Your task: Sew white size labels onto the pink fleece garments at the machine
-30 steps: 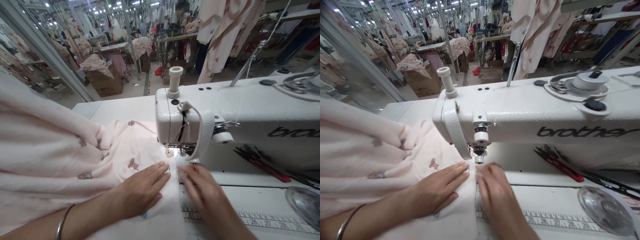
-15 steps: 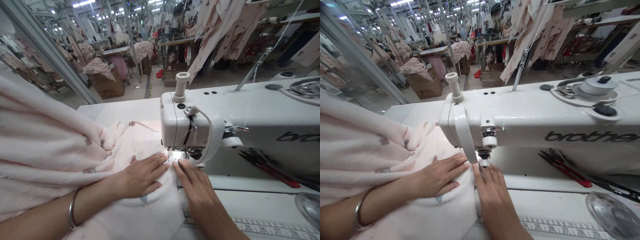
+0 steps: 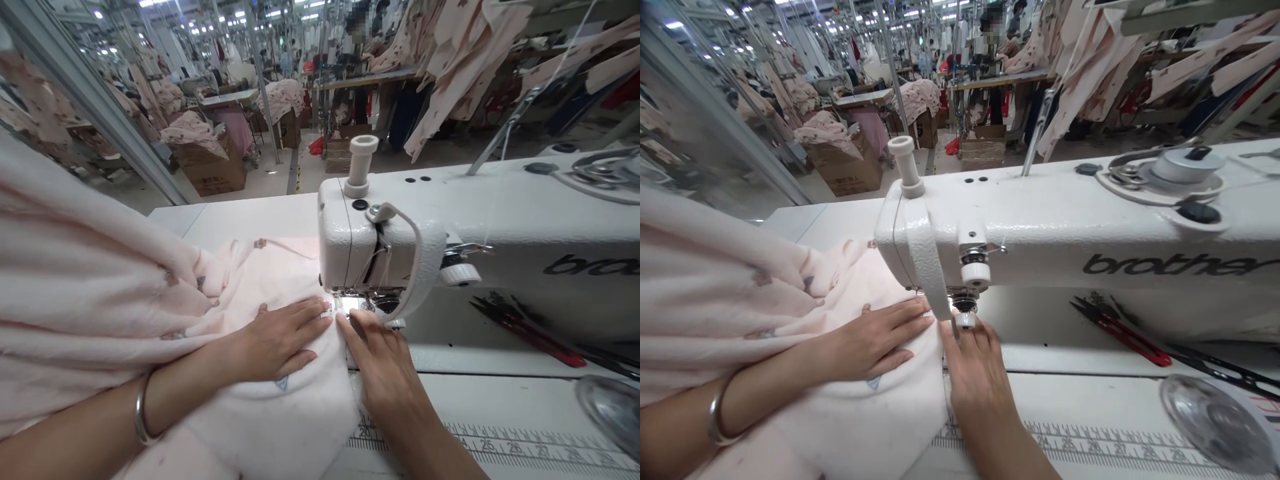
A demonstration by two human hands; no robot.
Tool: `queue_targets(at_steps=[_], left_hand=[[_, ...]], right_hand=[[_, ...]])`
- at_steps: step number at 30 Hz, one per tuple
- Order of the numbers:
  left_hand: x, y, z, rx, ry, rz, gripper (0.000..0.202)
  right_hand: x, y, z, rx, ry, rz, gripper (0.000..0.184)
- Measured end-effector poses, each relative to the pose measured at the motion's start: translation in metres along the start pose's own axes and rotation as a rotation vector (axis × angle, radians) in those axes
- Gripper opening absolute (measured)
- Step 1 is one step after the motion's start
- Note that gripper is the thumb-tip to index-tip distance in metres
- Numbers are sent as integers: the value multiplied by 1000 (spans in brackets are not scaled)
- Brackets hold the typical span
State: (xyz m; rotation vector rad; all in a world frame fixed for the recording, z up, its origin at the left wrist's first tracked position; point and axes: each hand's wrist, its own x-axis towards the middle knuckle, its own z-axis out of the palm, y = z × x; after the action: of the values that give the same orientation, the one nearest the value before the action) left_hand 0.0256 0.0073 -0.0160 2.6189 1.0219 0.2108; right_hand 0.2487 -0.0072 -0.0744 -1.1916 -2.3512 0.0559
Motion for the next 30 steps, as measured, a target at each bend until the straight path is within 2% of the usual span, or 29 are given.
queue_targets(at_steps=[3, 8, 14, 19, 21, 25, 30], left_hand=[[0, 0, 0, -14, 9, -7, 45], [1, -3, 0, 31, -29, 12, 49], [2, -5, 1, 88, -64, 22, 50], [5, -10, -1, 58, -10, 37, 45], [8, -15, -2, 79, -6, 39, 43], [12, -20, -3, 132, -18, 17, 43], [12, -15, -2, 123, -6, -32, 45]], right_hand=[[0, 0, 0, -31, -39, -5, 60], [-1, 2, 4, -52, 11, 28, 67], [-4, 7, 0, -111, -72, -34, 70], [-2, 3, -2, -125, -91, 56, 75], [-1, 2, -1, -131, -98, 50, 74], [-1, -1, -3, -89, -104, 78, 77], [-6, -6, -9, -7, -91, 76, 74]])
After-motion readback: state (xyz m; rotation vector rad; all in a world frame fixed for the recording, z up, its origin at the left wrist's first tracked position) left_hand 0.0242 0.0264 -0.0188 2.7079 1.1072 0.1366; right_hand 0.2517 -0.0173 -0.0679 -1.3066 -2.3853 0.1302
